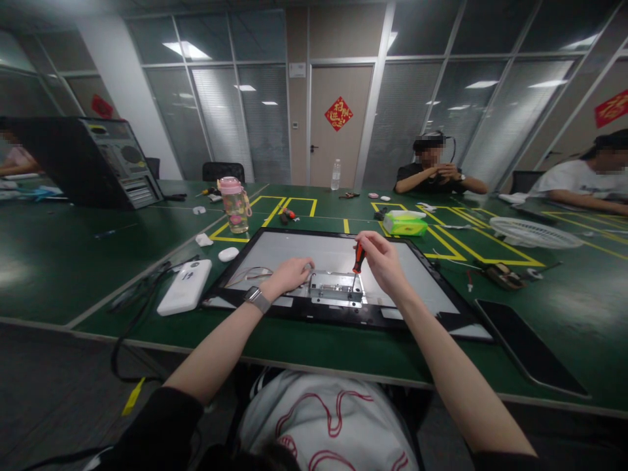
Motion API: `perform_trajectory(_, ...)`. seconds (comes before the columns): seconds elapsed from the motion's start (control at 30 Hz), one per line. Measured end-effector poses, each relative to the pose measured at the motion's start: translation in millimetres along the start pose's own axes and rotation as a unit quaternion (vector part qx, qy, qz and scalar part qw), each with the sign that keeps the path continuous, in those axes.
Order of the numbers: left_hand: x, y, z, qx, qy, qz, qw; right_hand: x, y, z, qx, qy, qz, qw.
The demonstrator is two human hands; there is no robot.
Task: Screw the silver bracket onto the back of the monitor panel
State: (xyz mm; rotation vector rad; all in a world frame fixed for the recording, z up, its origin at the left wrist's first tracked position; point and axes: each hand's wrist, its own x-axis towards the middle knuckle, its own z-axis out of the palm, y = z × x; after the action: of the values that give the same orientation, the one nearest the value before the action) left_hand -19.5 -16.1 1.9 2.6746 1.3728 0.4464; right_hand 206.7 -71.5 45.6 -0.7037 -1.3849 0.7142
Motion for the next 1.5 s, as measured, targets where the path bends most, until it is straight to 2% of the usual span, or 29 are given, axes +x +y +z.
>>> perform_trajectory(0.27, 1.3, -1.6, 1.4, -0.001, -0.002, -0.002, 1.0, -0.3, -4.5, 1.8, 0.088, -0.015, 0.038, 0.995)
perform_trajectory(0.53, 0.7, -0.7, 1.3, -0.003, 0.002, -0.001, 1.0, -1.0, 2.6, -0.6, 0.019, 0.005, 0.012, 1.0)
perform_trajectory(0.8, 0.1, 0.1, 0.5, 0.001, 0.001, 0.0, 1.0, -0.8, -2.2, 1.7, 0.072, -0.018, 0.032, 0.997)
perform_trajectory(1.23, 1.6, -1.1, 1.2, 0.005, -0.004, -0.005, 1.0, -1.7, 0.6, -1.7, 0.003, -0.023, 0.006, 1.0)
perform_trajectory(1.43, 1.3, 0.2, 0.4, 0.002, -0.001, -0.003, 1.0, -2.7, -2.6, -0.8, -0.078, -0.045, -0.038, 0.995)
perform_trajectory(1.5, 1.0, 0.6, 0.0, 0.001, -0.002, -0.003, 1.0, -3.6, -3.4, -0.2, -0.116, -0.031, -0.058, 0.991)
